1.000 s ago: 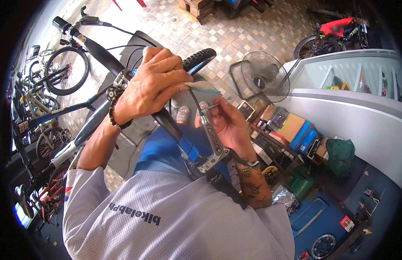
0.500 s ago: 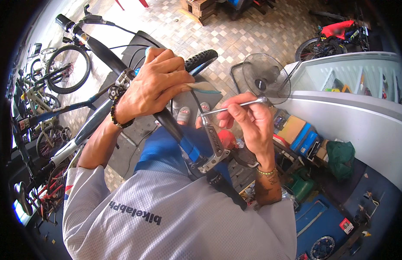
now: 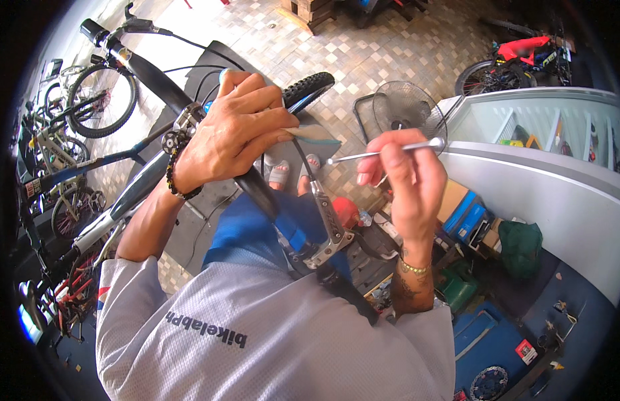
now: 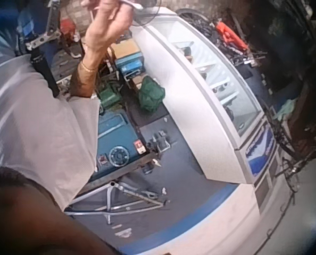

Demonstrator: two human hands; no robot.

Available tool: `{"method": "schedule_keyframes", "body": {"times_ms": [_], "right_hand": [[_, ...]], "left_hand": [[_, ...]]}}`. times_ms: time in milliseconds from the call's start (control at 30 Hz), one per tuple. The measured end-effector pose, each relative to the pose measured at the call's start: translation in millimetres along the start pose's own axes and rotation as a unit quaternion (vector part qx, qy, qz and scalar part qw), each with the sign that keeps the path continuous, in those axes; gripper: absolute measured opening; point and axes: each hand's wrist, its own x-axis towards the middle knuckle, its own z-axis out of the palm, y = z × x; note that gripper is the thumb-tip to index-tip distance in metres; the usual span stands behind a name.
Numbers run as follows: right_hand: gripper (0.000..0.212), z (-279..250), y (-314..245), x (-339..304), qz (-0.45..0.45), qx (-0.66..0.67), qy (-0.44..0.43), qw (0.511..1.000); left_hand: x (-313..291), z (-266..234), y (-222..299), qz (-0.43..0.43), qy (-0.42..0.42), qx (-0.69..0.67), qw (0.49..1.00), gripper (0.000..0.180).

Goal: The person cleans the handlebar and brake lever area of a bicycle using a cloth and a small tool. They wipe the components repeatedly and use the tool to clean crevices around the brake lever.

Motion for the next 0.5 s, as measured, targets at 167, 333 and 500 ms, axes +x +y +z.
{"method": "schedule_keyframes", "body": {"times_ms": [167,333,500], "right_hand": [[0.031,14.2,72.1,-15.3,0.184,0.298,0.024,0.936],[0.029,22.4,88.3,-21.5,0.224,0.370,0.014,0.901],[0.029,24.1,96.5,-23.9,0.261,0.459,0.000,0.849]], "left_hand": [[1.8,-0.6,0.0,-0.009,-0.014,0.007,1.000,0.024],[1.5,1.6,-1.0,-0.006,0.001,0.016,1.000,0.020],[1.7,2.4,-1.4,-0.008,0.004,0.016,1.000,0.017]]}}
